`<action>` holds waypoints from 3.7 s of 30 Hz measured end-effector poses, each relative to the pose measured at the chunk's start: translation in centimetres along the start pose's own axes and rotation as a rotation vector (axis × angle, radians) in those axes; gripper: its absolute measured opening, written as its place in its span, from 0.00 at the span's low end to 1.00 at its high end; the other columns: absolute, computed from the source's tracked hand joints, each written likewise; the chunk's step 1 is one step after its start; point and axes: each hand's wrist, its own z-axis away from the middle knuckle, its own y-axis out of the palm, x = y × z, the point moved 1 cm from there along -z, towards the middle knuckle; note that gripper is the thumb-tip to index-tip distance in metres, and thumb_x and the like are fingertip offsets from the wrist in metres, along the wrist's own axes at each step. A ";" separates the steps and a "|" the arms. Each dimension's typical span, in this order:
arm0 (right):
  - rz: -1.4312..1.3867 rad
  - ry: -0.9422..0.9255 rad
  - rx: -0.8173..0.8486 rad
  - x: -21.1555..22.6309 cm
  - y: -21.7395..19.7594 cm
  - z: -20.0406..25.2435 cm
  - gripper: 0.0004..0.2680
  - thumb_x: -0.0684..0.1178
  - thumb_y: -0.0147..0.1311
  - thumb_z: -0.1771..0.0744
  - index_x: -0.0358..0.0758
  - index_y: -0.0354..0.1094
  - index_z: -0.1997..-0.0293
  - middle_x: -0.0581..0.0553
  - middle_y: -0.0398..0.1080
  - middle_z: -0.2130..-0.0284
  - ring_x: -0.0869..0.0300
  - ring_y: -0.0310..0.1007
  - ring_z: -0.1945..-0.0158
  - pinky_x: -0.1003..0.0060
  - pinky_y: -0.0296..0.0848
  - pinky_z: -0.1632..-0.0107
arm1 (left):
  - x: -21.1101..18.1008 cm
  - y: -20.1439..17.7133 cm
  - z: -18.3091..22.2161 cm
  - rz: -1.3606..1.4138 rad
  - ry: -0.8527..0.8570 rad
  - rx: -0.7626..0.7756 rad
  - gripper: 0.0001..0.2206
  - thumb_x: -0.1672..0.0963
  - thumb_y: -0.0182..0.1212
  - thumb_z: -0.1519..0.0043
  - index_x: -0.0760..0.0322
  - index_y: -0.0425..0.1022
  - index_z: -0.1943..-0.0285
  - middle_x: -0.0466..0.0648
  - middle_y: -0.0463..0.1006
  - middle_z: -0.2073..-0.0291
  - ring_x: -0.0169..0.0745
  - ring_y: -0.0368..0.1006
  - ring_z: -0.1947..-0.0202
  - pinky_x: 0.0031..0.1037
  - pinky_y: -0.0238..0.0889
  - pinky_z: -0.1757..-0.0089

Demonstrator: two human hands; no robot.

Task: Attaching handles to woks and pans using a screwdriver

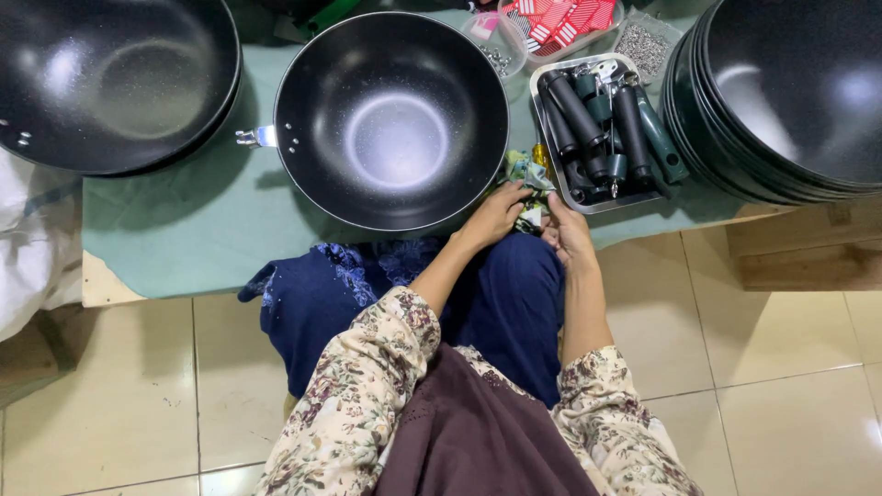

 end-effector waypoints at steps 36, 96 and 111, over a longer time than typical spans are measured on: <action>0.162 -0.508 -0.060 9.2 3.9 14.7 0.09 0.44 0.55 0.29 0.27 0.73 0.49 0.34 0.75 0.64 0.51 0.80 0.71 0.71 0.74 0.74 | -6.6 -2.6 0.0 -0.141 -0.306 0.030 0.20 0.50 0.52 0.34 0.48 0.72 0.33 0.59 0.78 0.43 0.65 0.78 0.48 0.51 0.73 0.52; 0.139 -0.273 0.528 6.0 28.4 -5.4 0.10 0.37 0.53 0.30 0.24 0.71 0.44 0.29 0.72 0.61 0.50 0.80 0.65 0.65 0.87 0.61 | 8.1 -34.7 8.1 1.128 -0.748 -1.437 0.21 0.60 0.77 0.55 0.86 0.76 0.58 0.71 0.79 0.70 0.64 0.80 0.73 0.49 0.76 0.70; 0.109 -0.466 0.609 6.7 28.2 -5.2 0.15 0.34 0.49 0.29 0.27 0.59 0.32 0.32 0.63 0.54 0.45 0.80 0.62 0.58 0.88 0.58 | 9.2 -34.5 7.5 0.947 -0.831 -1.399 0.24 0.56 0.76 0.56 0.84 0.78 0.56 0.68 0.80 0.68 0.58 0.81 0.69 0.45 0.76 0.68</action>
